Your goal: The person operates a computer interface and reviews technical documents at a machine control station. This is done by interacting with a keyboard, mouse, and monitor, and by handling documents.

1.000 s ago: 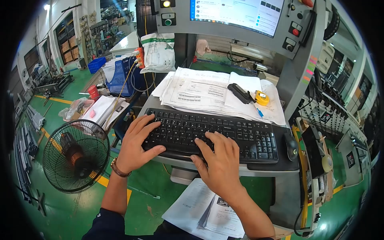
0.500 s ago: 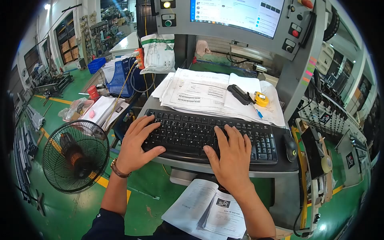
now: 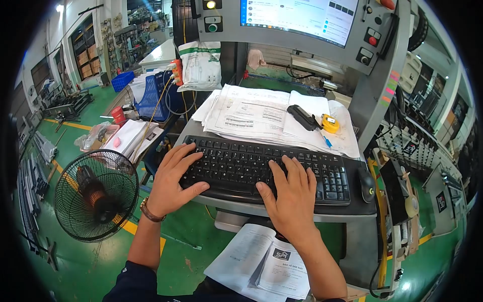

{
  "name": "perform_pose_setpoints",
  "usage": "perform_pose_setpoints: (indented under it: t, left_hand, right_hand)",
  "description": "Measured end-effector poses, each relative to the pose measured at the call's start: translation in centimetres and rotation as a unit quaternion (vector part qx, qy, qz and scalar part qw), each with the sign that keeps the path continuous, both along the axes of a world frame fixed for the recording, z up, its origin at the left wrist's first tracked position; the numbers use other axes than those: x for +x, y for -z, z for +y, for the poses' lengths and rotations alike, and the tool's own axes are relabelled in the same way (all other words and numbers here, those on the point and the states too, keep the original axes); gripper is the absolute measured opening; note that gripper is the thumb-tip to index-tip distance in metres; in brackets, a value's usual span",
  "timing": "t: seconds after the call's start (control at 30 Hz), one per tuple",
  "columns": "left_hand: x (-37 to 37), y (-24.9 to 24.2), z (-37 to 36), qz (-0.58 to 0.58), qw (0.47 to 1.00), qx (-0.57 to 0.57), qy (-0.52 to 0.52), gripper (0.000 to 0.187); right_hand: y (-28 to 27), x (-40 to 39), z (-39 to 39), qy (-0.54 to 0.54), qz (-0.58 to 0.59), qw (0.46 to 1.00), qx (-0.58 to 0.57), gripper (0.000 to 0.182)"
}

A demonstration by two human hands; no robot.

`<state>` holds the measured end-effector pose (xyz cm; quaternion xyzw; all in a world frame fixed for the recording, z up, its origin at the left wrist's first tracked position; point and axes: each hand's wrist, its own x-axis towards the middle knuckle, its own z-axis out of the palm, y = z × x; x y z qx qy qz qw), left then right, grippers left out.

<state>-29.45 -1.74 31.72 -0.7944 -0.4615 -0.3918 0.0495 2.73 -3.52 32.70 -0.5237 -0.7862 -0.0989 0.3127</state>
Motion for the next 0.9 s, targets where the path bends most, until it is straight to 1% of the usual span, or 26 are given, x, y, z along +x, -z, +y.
perform_pose_setpoints:
  t: [0.9]
  left_hand:
    - [-0.05, 0.07, -0.06, -0.001, 1.0, -0.017, -0.003, 0.077]
  right_hand:
    - [0.09, 0.08, 0.0, -0.007, 0.004, 1.0, -0.001, 0.062]
